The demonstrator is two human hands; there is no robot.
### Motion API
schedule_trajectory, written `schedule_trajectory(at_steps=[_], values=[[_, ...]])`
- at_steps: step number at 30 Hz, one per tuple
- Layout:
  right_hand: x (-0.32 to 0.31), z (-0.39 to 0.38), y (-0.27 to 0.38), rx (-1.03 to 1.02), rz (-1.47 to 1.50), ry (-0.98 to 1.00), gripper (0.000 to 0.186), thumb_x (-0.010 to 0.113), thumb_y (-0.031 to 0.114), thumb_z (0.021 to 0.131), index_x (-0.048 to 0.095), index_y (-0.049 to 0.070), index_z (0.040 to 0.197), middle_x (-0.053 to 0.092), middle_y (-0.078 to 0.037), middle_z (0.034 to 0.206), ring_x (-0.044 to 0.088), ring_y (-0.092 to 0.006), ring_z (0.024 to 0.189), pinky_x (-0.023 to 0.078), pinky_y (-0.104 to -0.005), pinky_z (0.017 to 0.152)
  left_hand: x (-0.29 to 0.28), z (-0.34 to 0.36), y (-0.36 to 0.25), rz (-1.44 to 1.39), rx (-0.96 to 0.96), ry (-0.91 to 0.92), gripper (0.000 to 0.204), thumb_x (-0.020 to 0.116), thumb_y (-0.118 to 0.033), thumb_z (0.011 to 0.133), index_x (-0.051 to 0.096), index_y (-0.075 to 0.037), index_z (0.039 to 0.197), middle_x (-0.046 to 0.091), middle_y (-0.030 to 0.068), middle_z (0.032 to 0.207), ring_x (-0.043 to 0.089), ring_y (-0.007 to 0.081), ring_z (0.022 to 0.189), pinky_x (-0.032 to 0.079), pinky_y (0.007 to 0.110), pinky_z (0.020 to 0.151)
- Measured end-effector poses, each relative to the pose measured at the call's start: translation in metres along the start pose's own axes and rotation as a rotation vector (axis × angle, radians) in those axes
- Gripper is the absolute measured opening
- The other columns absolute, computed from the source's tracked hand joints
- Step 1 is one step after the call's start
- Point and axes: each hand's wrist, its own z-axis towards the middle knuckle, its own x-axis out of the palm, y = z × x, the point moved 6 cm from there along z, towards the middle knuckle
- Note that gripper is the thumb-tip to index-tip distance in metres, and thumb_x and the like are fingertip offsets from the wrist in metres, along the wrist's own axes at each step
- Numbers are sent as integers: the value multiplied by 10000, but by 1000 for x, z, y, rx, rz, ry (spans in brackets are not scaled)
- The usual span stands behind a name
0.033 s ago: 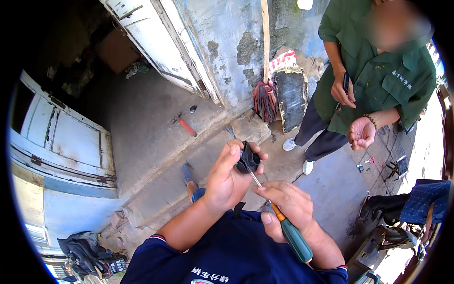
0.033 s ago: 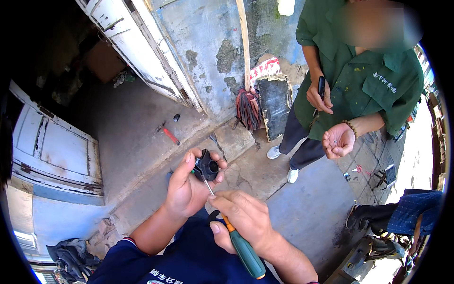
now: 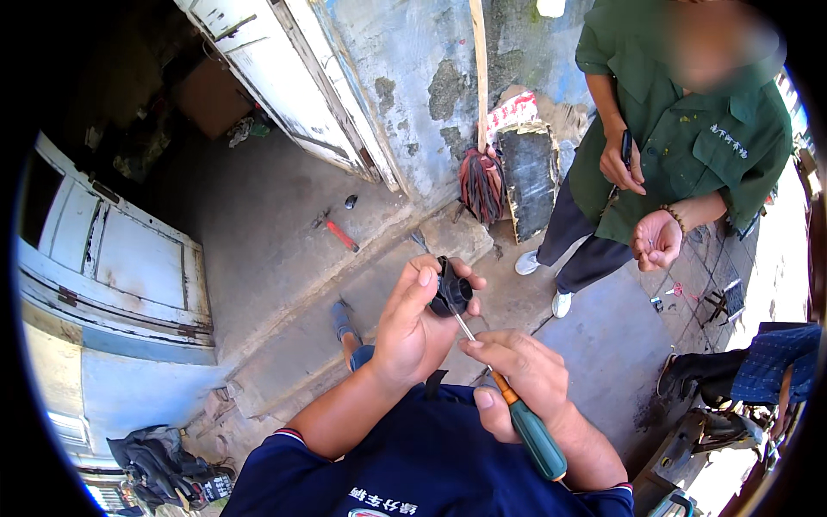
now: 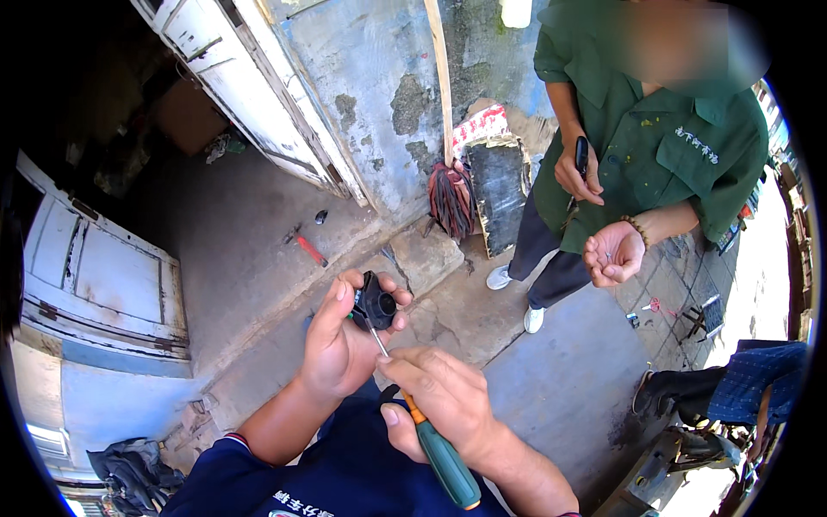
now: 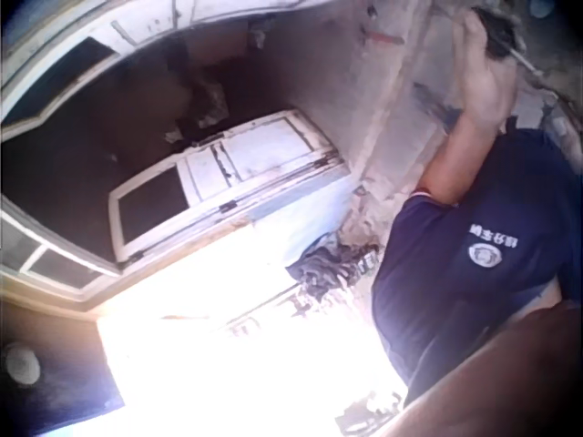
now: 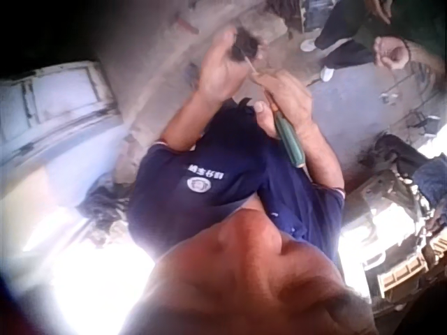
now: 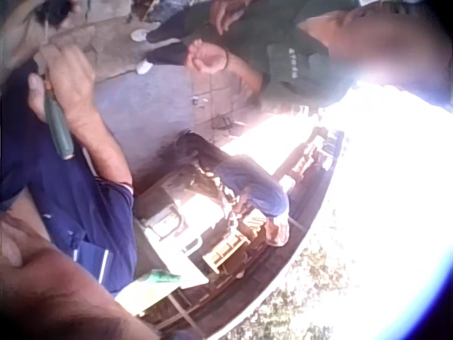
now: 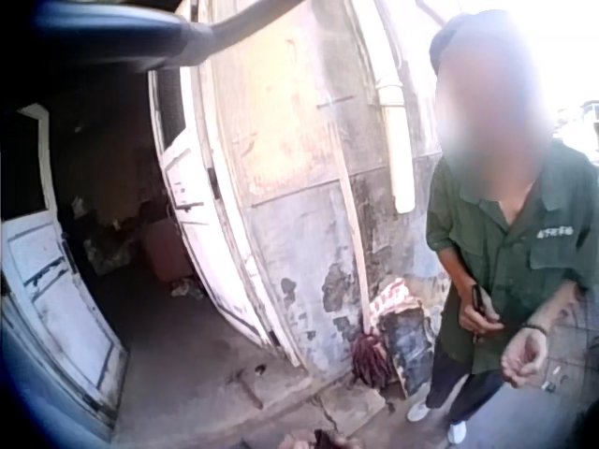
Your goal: The person uses a screwdriver to open a small black electronic component and manipulates its internal wires. The person then uses the screwdriver to tighten a screw on the component while standing near a parked electric tricycle.
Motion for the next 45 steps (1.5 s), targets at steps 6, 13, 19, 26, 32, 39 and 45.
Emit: schedule_trajectory(at_steps=[6,13,19,26,32,39,45], values=[[-3,-5,5,-35,-23,-110,417,725,48,746,636,-54,1141,691,-197,991,699,-330,832,587,-389,730,19,1,-4,222,225,29,167,573,-208,1043,472,-143,1160,533,115,1245,538,286,1234,480,450,978],[-1,-7,8,44,-50,-217,370,693,25,758,635,-55,1115,695,-219,988,710,-353,844,593,-406,753,29,0,-8,611,617,54,266,619,-117,963,416,-150,1132,507,129,1226,519,276,1209,475,462,1002],[2,4,13,67,-61,-249,282,629,17,780,635,-83,1043,701,-257,964,721,-382,831,596,-416,746,33,-5,-12,727,766,72,344,627,3,909,382,-130,1111,473,160,1226,519,269,1176,434,466,1036],[27,3,20,-38,-236,-275,296,643,-3,755,632,-73,1042,670,-240,963,689,-362,796,586,-431,702,32,-7,-23,677,767,14,262,566,-37,936,390,-129,1108,500,160,1195,526,276,1151,525,448,928],[26,0,18,58,-43,-294,273,610,-8,791,639,-87,1051,680,-268,984,695,-382,795,594,-420,728,28,-12,-26,653,815,3,246,548,-62,944,389,-127,1121,508,162,1181,535,280,1129,522,447,921],[29,-4,27,-54,-231,-322,287,623,-42,779,622,-89,1062,671,-245,979,696,-374,817,594,-420,723,35,-11,-21,536,724,31,237,527,-40,965,391,-130,1137,497,152,1216,538,262,1141,522,444,937],[35,-16,24,-114,-330,-296,414,695,-45,732,620,-91,1136,656,-235,1036,690,-384,901,598,-418,767,38,-13,-15,388,594,-12,214,496,-61,979,390,-135,1149,498,161,1225,544,291,1159,529,490,931]])
